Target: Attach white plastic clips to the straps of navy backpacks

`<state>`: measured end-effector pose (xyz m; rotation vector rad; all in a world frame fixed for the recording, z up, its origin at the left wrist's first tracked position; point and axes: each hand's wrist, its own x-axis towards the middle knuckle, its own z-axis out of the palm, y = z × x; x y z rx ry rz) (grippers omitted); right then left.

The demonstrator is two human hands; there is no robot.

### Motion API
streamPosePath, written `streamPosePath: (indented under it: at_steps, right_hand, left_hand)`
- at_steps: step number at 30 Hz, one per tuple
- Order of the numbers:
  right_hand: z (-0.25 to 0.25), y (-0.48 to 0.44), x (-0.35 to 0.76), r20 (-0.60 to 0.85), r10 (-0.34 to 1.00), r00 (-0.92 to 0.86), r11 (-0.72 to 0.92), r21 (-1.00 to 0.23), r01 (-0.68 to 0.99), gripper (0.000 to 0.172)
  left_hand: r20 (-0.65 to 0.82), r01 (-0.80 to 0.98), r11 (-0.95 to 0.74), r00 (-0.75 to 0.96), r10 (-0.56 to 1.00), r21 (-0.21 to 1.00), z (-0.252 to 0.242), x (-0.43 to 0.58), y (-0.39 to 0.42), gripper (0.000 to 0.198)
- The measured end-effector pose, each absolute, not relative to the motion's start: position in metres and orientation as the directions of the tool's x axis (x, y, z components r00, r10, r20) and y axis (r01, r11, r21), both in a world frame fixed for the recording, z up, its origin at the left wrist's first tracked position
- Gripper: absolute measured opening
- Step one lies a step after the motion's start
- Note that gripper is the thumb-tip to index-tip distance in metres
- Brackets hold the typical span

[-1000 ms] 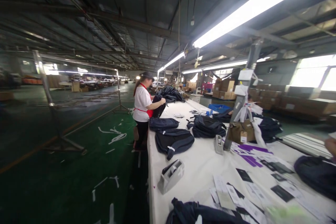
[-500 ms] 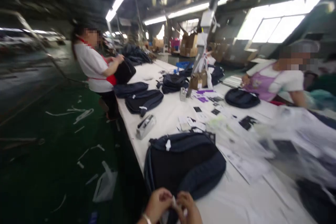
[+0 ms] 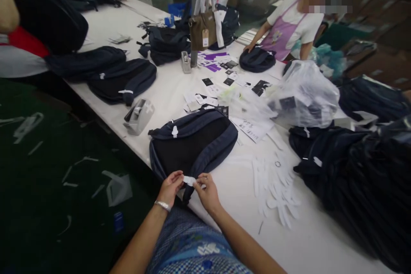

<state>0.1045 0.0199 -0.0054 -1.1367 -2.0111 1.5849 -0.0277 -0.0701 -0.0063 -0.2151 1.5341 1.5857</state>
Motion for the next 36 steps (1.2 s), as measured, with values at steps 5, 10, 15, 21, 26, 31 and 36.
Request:
streamPosePath:
  at_steps: [5, 10, 15, 21, 26, 31, 36]
  right_hand:
    - [-0.022, 0.019, 0.112, -0.287, 0.782, -0.553, -0.092, -0.931, 0.353, 0.019]
    - [-0.038, 0.014, 0.105, -0.467, 0.701, -0.539, -0.367, -0.884, 0.29, 0.036]
    - [-0.031, 0.017, 0.097, -0.514, 0.651, -0.559, -0.48, -0.849, 0.222, 0.028]
    - [-0.023, 0.02, 0.097, -0.582, 0.575, -0.574, -0.612, -0.772, 0.17, 0.031]
    - [-0.024, 0.018, 0.093, -0.553, 0.634, -0.541, -0.554, -0.812, 0.182, 0.033]
    - [-0.018, 0.027, 0.1, -0.572, 0.688, -0.447, -0.6, -0.794, 0.093, 0.037]
    - [-0.015, 0.03, 0.117, -0.584, 0.713, -0.388, -0.589, -0.799, 0.118, 0.037]
  left_hand:
    - [-0.56, -0.397, 0.395, -0.616, 0.554, 0.828, 0.002, -0.041, -0.071, 0.044]
    - [-0.573, -0.274, 0.512, -0.521, 0.633, 0.814, 0.0, -0.043, -0.064, 0.056]
    - [-0.551, -0.277, 0.477, -0.391, 0.737, 0.834, 0.005, -0.035, -0.058, 0.053]
    - [-0.573, -0.329, 0.469, -0.481, 0.664, 0.82, -0.004, -0.033, -0.06, 0.051]
    - [-0.686, -0.488, 0.492, -0.402, 0.607, 0.721, -0.004, -0.039, -0.058, 0.05]
    - [-0.671, -0.613, 0.412, -0.276, 0.688, 0.674, -0.001, -0.027, -0.047, 0.053]
    - [-0.663, -0.463, 0.487, -0.391, 0.638, 0.741, -0.006, -0.014, -0.042, 0.055]
